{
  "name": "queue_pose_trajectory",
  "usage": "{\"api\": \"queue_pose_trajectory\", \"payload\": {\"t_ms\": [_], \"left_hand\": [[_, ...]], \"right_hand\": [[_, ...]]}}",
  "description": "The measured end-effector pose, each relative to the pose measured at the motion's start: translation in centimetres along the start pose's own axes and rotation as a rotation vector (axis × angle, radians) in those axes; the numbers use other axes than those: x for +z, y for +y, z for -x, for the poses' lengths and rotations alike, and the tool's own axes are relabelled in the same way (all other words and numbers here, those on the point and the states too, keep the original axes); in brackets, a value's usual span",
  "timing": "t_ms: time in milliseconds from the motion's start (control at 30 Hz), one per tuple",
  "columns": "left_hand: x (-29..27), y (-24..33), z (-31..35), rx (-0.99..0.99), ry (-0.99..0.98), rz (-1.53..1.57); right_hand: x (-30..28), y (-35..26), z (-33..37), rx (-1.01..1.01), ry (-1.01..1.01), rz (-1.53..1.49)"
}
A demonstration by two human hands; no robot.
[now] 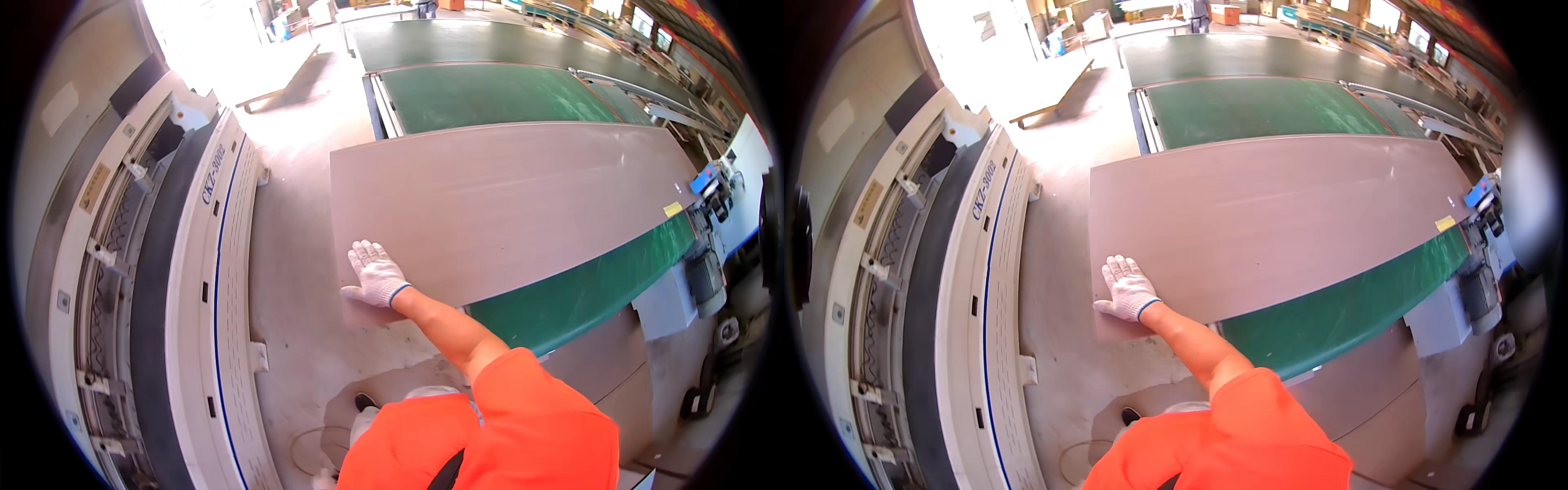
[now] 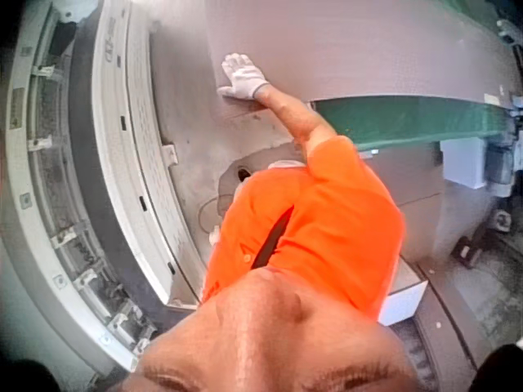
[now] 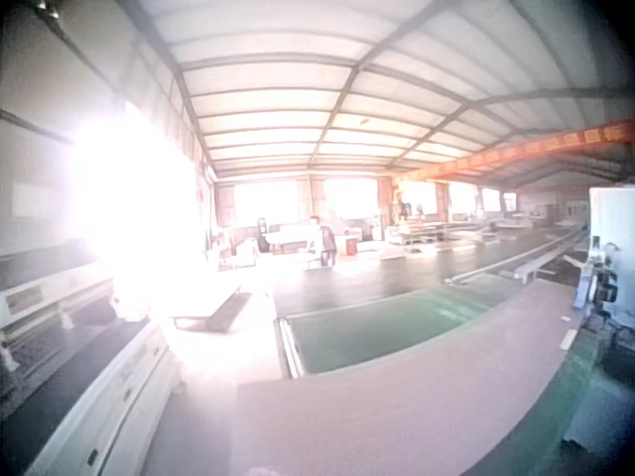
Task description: The person feeds large rectangular boards onto a conveyor belt in a workshop. They align each board and push it into the machinery, repeating this process for multiple boards throughout the clip.
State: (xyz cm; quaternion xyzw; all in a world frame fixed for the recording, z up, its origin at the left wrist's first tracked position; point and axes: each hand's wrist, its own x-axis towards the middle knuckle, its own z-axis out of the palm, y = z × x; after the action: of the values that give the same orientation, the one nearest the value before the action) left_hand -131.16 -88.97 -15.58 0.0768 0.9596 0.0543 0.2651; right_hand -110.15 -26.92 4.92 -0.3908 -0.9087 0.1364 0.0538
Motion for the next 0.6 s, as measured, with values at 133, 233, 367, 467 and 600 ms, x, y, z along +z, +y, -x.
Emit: {"api": "queue_pose_trajectory", "payload": {"t_ms": [133,233,367,467,600], "left_hand": [[-14.3,8.8,-18.6,0.246,0.006,-0.089],[-23.9,23.9,-28.1,0.476,0.046,0.211],[-29.4,49.5,-30.1,0.883,0.074,0.279],[-28.4,64.7,-27.2,1.145,-0.069,0.345],[-27.1,80.7,-27.5,1.625,0.127,0.016]], "right_hand": [[-0.3,-4.1,-7.4,0.038,-0.034,0.015],[-0.1,-4.2,-12.7,0.053,0.049,-0.022],[-0.4,0.3,-20.7,0.205,0.092,0.002],[-1.7,6.9,-23.3,0.380,0.167,0.035],[-4.4,15.1,-17.2,0.759,0.365,0.038]]}}
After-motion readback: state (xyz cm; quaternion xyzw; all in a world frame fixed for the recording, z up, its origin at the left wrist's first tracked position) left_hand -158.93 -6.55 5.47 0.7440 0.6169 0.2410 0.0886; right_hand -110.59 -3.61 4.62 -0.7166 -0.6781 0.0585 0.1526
